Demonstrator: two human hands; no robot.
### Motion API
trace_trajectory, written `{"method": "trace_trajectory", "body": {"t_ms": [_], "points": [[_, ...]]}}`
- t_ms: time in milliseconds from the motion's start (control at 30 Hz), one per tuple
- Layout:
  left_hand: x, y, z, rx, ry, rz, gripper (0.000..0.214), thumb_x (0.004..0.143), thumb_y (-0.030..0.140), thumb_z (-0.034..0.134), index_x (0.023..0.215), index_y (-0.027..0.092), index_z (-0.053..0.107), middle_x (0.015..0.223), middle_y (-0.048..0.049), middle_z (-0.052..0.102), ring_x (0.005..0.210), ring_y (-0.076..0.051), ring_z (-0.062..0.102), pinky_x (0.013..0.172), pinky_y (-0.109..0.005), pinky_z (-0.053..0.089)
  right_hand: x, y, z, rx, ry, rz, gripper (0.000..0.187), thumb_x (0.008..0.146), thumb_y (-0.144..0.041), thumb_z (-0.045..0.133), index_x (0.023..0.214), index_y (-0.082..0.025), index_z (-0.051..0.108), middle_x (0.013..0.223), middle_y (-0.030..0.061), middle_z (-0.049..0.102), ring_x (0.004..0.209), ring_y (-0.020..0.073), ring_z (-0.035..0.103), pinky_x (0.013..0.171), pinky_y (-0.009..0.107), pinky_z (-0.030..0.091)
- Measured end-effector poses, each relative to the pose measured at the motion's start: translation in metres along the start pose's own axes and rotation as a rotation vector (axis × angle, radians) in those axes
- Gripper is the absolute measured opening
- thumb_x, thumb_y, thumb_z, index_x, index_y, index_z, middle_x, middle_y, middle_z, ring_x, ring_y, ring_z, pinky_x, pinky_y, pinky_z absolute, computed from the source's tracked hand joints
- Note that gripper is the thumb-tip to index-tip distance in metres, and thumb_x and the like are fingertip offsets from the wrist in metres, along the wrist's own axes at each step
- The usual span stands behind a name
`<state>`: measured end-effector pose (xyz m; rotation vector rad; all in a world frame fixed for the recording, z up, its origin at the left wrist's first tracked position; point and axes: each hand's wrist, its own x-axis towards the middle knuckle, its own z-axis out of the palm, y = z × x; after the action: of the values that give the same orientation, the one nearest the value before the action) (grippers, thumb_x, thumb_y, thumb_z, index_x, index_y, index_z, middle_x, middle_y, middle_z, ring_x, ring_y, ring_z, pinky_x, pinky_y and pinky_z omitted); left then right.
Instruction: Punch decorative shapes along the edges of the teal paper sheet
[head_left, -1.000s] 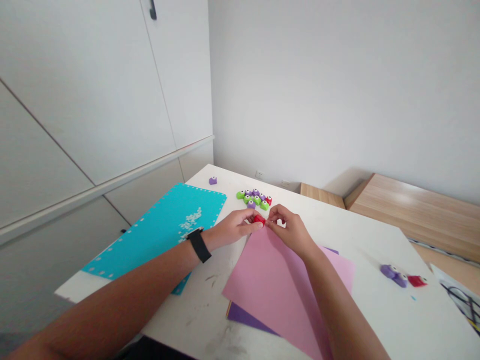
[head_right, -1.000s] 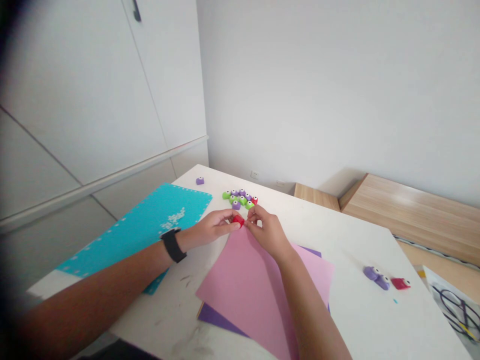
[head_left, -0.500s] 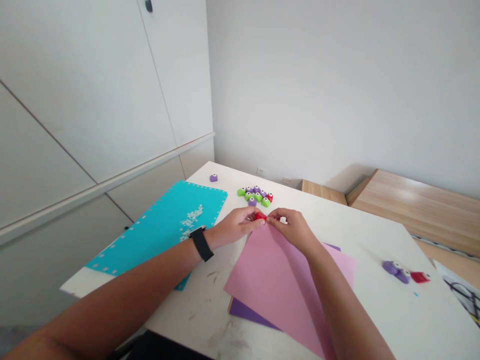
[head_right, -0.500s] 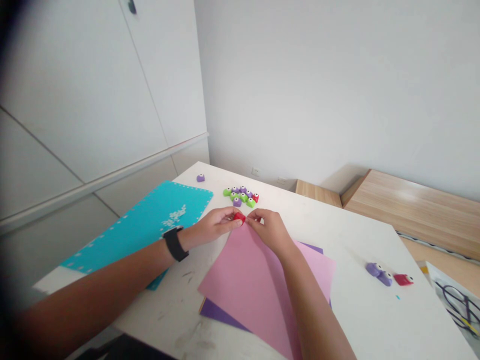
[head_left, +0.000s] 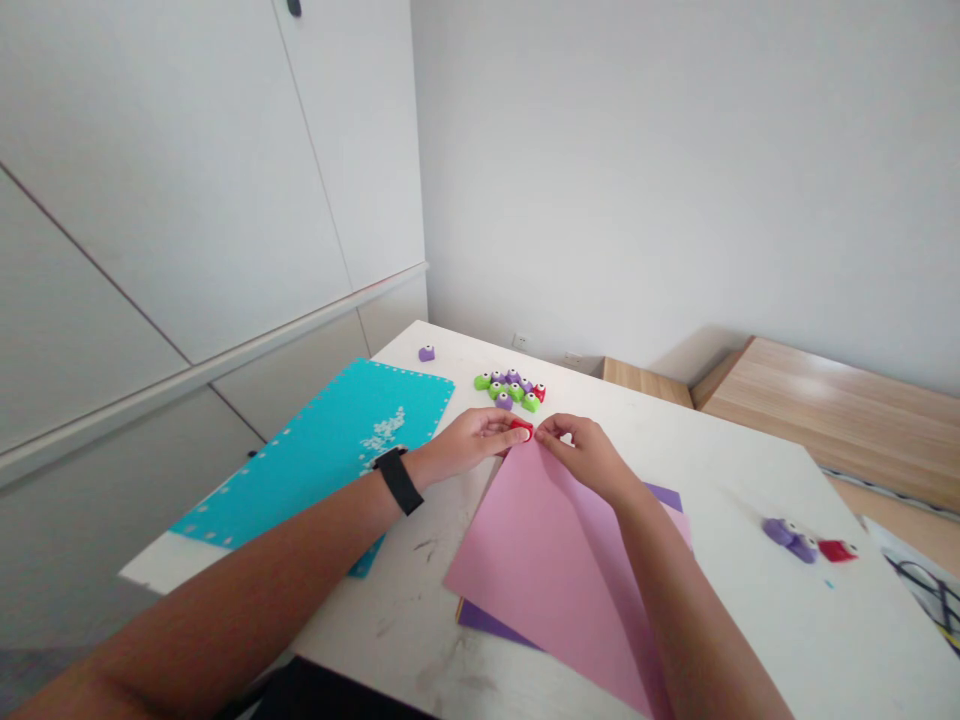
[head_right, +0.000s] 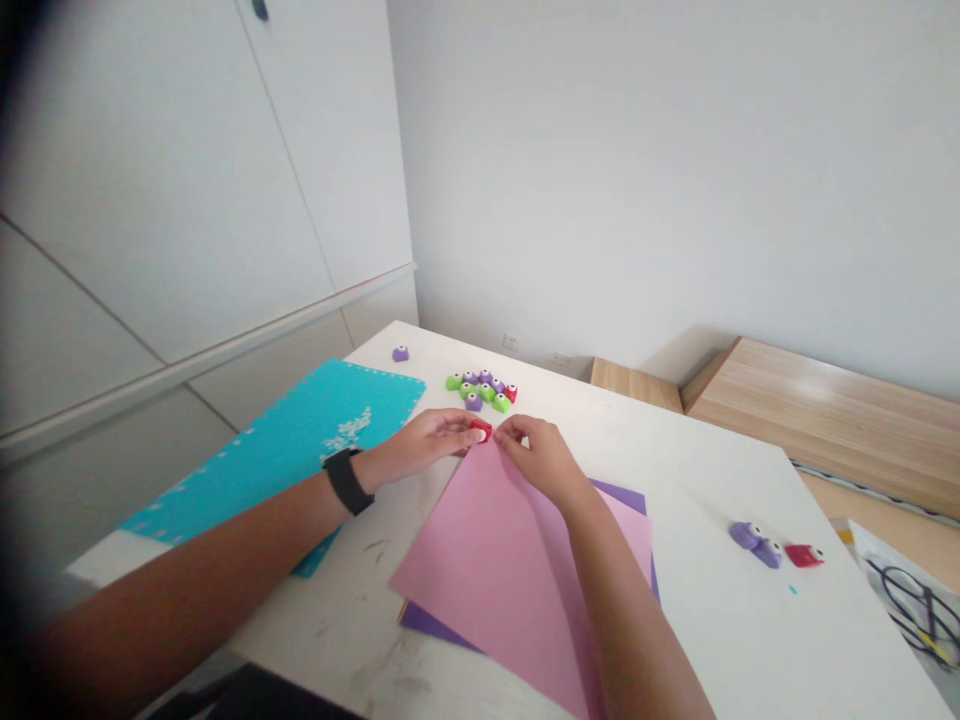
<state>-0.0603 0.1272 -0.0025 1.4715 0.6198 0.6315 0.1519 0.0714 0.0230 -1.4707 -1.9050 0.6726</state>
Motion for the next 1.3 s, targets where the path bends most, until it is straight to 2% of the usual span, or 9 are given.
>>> {"method": "trace_trajectory", "body": {"t_ms": [233,500,733,933,1067,1300], "points": [[0.000,0.002,-0.002,-0.067,0.085,-0.030,0.042,0.085,0.049,0.067,0.112,0.018,0.068,0.103,-0.0065,0.068,0.096,-0.020,0.064,0.082,-0.032,0.055,0.002,0.006,0.004,0.012,0.024,0.025,0.023,0.091,-0.039,0.055,0.083,-0.021,0.068,0.073,0.0004,0.067,0.068,0.0163,0.058,0.063,0.028,0.041],[0.001,-0.001,-0.002,-0.011,0.067,0.001,0.043,0.084,0.048,0.068,0.113,0.017,0.067,0.100,-0.0074,0.069,0.091,-0.020,0.064,0.077,-0.032,0.056,0.000,0.010,0.008,0.062,0.000,0.063,0.023,0.089,-0.039,0.057,0.080,-0.020,0.067,0.070,0.0001,0.064,0.066,0.0156,0.055,0.061,0.027,0.041],[0.001,-0.001,0.000,0.031,0.071,0.043,0.042,0.082,0.046,0.072,0.110,0.015,0.067,0.096,-0.0081,0.069,0.087,-0.019,0.064,0.074,-0.030,0.053,0.001,0.002,0.009,0.101,-0.006,0.087,0.025,0.088,-0.040,0.057,0.078,-0.020,0.067,0.067,-0.0006,0.061,0.061,0.0145,0.051,0.056,0.026,0.038],[-0.001,0.003,-0.001,-0.016,0.046,-0.025,0.038,0.081,0.045,0.072,0.103,0.015,0.070,0.085,-0.0041,0.067,0.080,-0.017,0.062,0.072,-0.029,0.052,0.000,0.003,0.011,0.114,-0.023,0.102,0.024,0.087,-0.039,0.059,0.078,-0.019,0.068,0.068,0.0002,0.063,0.063,0.0146,0.051,0.057,0.025,0.037],[-0.002,0.006,-0.002,-0.041,0.043,-0.048,0.035,0.083,0.046,0.069,0.100,0.016,0.071,0.091,-0.0051,0.068,0.085,-0.018,0.063,0.077,-0.032,0.053,0.000,0.004,0.012,0.189,-0.031,0.127,0.026,0.086,-0.041,0.060,0.075,-0.018,0.065,0.065,-0.0012,0.058,0.060,0.0130,0.047,0.056,0.025,0.035],[-0.002,0.006,0.000,-0.098,0.015,-0.024,0.032,0.088,0.045,0.064,0.106,0.018,0.068,0.102,-0.0064,0.068,0.094,-0.021,0.064,0.081,-0.034,0.054,-0.001,0.004,0.010,0.389,-0.132,0.245,0.031,0.083,-0.048,0.064,0.078,-0.018,0.065,0.065,-0.0027,0.055,0.057,0.0113,0.042,0.053,0.025,0.030]]}}
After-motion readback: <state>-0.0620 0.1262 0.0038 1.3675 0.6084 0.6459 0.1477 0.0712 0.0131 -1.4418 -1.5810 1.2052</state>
